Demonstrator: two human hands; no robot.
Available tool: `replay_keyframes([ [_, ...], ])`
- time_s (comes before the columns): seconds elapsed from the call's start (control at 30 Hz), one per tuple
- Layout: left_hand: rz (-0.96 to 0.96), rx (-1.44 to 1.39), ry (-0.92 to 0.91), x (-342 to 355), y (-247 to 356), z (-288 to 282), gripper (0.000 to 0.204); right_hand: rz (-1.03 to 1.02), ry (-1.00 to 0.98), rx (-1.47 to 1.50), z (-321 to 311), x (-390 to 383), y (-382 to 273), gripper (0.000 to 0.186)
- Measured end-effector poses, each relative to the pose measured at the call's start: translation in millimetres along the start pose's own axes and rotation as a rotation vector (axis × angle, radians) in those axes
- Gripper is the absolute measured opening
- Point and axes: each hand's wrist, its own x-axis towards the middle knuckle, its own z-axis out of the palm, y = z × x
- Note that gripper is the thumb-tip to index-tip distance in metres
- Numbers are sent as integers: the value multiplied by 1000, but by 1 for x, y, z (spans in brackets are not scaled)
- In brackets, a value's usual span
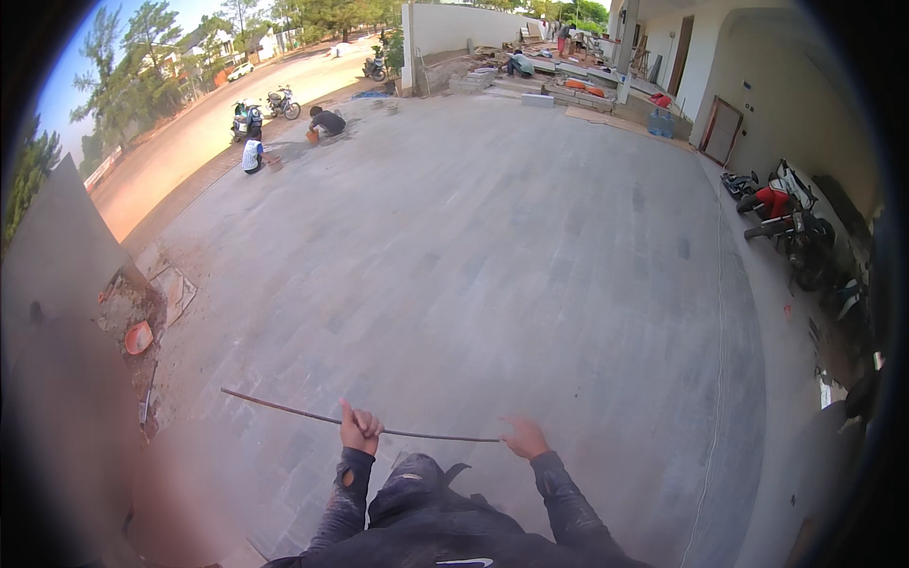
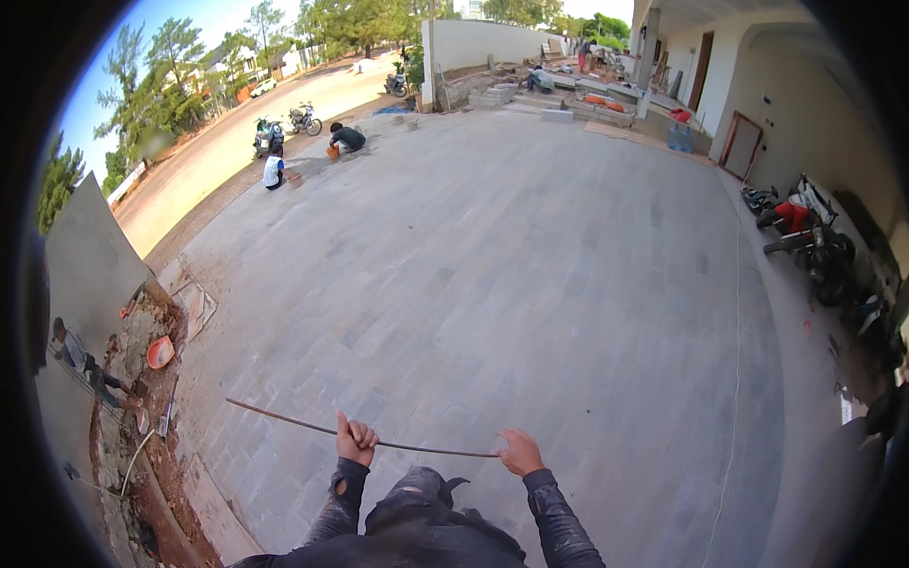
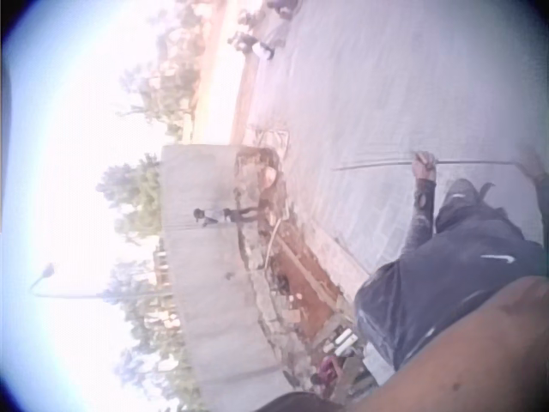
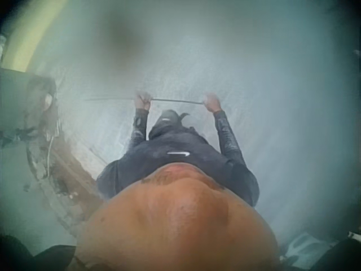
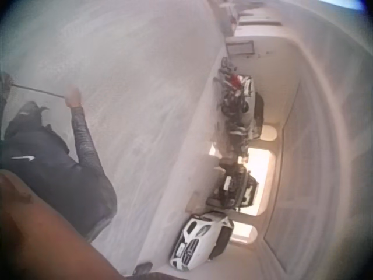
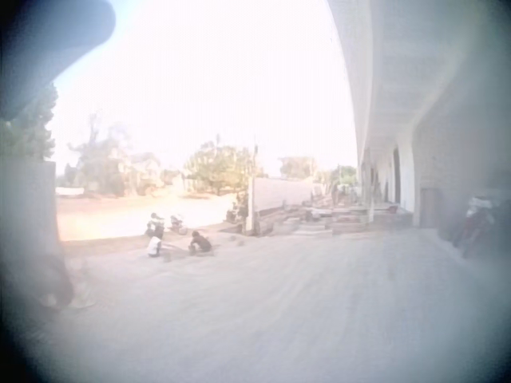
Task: The person measures a white rectangular tile with a tape measure and marks it with a pen. They then use a hand saw to cut the tile along the marked line. After cutting, the person walks around the construction site and returns to the tile to inspect the cut.
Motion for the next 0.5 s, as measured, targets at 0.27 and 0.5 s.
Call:
replay_keyframes([
  [0.27, 233, 1191, 426, 296, 68, 2, 67, 569, -2, 339, 65, 280, 129, 35],
  [0.5, -42, 1515, -108, 594, -51, 86, 56, 1571, -471, 436, 172, 177, 413, 44],
])
